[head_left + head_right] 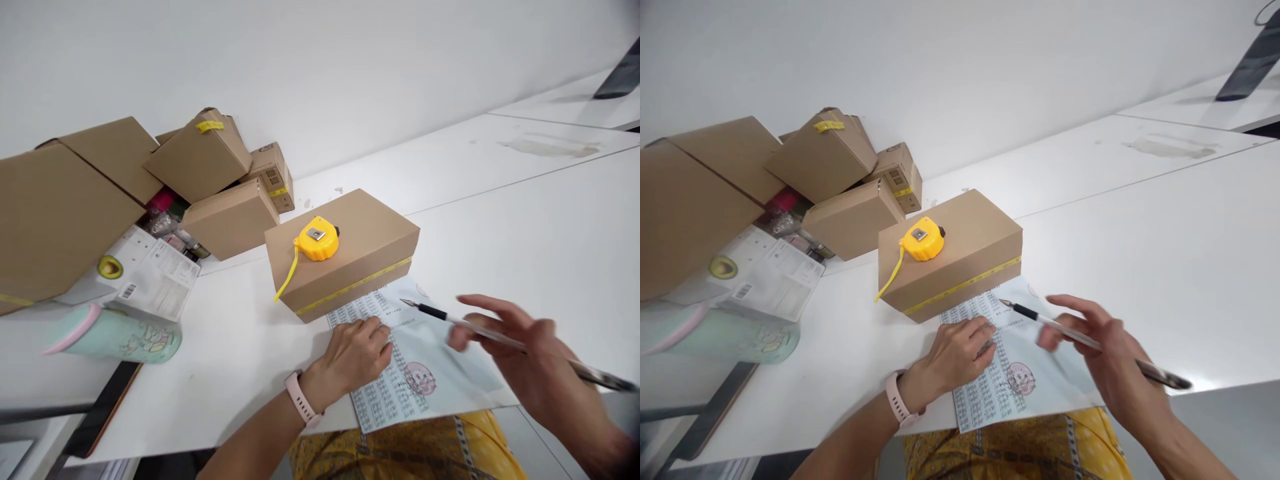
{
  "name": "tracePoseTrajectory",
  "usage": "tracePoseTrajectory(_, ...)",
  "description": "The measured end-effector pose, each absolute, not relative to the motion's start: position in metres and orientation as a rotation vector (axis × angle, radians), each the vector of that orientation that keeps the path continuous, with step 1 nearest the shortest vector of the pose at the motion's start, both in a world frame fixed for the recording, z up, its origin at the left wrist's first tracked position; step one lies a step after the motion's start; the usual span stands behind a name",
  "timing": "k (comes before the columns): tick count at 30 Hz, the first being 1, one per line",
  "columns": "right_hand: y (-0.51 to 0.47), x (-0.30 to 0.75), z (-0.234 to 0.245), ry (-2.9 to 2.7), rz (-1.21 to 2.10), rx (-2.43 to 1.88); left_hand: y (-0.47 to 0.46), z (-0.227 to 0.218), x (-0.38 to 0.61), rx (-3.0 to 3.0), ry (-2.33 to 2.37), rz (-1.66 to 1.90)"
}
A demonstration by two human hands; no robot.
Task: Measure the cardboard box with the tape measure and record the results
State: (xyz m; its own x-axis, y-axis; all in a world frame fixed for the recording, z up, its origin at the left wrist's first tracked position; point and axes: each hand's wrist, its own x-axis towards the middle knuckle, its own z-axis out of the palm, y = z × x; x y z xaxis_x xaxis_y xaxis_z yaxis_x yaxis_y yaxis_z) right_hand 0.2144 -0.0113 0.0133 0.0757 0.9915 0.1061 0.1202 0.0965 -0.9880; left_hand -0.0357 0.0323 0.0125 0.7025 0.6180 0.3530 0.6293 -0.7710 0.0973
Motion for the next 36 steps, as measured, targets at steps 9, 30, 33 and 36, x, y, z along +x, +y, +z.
tracePoseTrajectory(9,0.042,0.171,0.015,-1.021,1.416,-1.188,0.029,-0.003,-0.042,-2.968,-1.198,-0.381)
tracePoseTrajectory(30,0.064,0.152,-0.015,-1.5,1.034,-1.371,0.029,-0.008,-0.044,-3.04,-1.3,-0.495)
tracePoseTrajectory(33,0.064,0.151,-0.018,-1.554,0.974,-1.393,0.029,-0.01,-0.044,-3.024,-1.294,-0.495)
tracePoseTrajectory(36,0.064,0.151,-0.021,-1.598,0.961,-1.379,0.029,-0.011,-0.045,-3.021,-1.298,-0.501)
